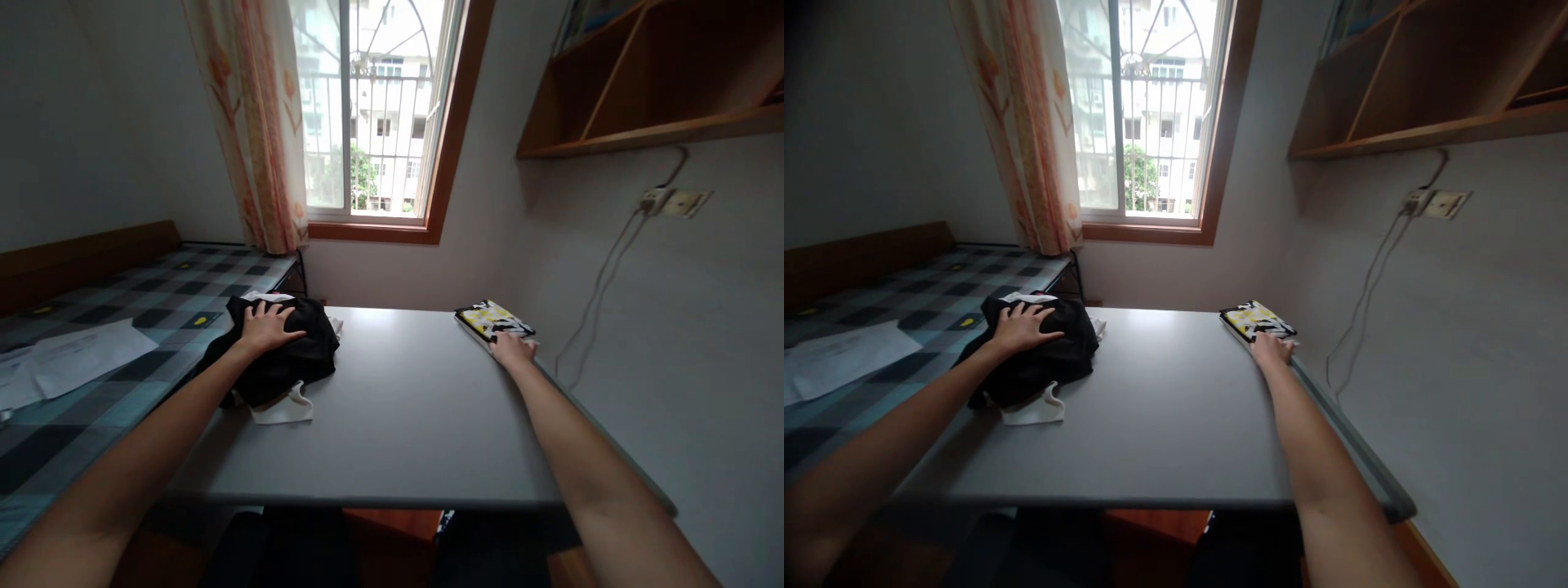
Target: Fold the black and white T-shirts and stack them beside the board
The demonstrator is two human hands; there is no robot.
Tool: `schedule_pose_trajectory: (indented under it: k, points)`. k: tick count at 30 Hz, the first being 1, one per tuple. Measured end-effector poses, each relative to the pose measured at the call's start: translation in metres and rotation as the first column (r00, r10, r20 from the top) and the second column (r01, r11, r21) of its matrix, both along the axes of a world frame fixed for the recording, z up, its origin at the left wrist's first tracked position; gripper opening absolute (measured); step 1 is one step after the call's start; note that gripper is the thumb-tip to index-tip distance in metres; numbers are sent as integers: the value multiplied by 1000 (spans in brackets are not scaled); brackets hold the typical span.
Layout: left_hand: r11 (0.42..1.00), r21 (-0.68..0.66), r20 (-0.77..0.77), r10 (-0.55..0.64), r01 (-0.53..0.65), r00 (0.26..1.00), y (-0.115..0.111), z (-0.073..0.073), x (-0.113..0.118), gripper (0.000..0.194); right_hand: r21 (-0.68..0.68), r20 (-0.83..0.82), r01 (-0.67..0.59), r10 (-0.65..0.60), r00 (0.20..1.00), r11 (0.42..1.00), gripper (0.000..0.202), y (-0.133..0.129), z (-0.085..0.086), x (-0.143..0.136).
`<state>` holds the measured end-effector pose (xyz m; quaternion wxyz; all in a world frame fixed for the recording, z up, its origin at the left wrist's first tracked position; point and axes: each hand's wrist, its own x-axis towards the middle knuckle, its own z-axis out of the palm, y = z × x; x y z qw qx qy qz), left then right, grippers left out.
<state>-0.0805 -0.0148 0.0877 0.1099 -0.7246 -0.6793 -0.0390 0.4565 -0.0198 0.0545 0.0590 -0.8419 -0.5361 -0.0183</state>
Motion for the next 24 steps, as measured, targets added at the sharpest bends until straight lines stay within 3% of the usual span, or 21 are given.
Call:
schedule_pose_trajectory:
  k: [5,8,10,13,14,15,16,18,19,21,24]
  points:
    - [1000,2,7,1,-1,1000,-1,0,-1,79,139,-68,67,-58,996,988,41,-1,15,-1]
    - [999,-38,47,3,-1,999,0,8,1,75,308,-144,123,-81,986,943,44,-5,34,-8]
    - [1000,21,106,-11,9,994,1,14,9,67,425,-160,111,-46,986,898,44,-6,49,-19]
    - [974,162,337,-206,159,919,1,17,39,58,584,-163,13,102,981,812,43,-5,70,-49]
    - [955,163,468,-297,249,832,0,15,53,59,622,-170,-41,186,968,782,42,-5,75,-62]
    - [926,129,622,-353,354,699,-1,13,68,63,648,-187,-103,289,939,754,41,-6,78,-77]
    - [897,78,777,-328,435,537,-2,9,83,68,674,-220,-162,406,887,720,40,-7,80,-93]
    - [839,-21,966,-123,544,226,-7,2,113,77,684,-313,-293,632,709,668,39,-14,80,-127]
    - [818,-55,994,-9,573,107,-11,-1,125,79,678,-358,-359,715,601,642,38,-18,77,-144]
    - [783,-70,987,143,618,-69,-20,-3,141,78,679,-382,-497,838,389,540,36,-29,71,-172]
    - [770,4,962,172,637,-214,-35,3,147,69,678,-395,-608,903,172,412,39,-43,63,-198]
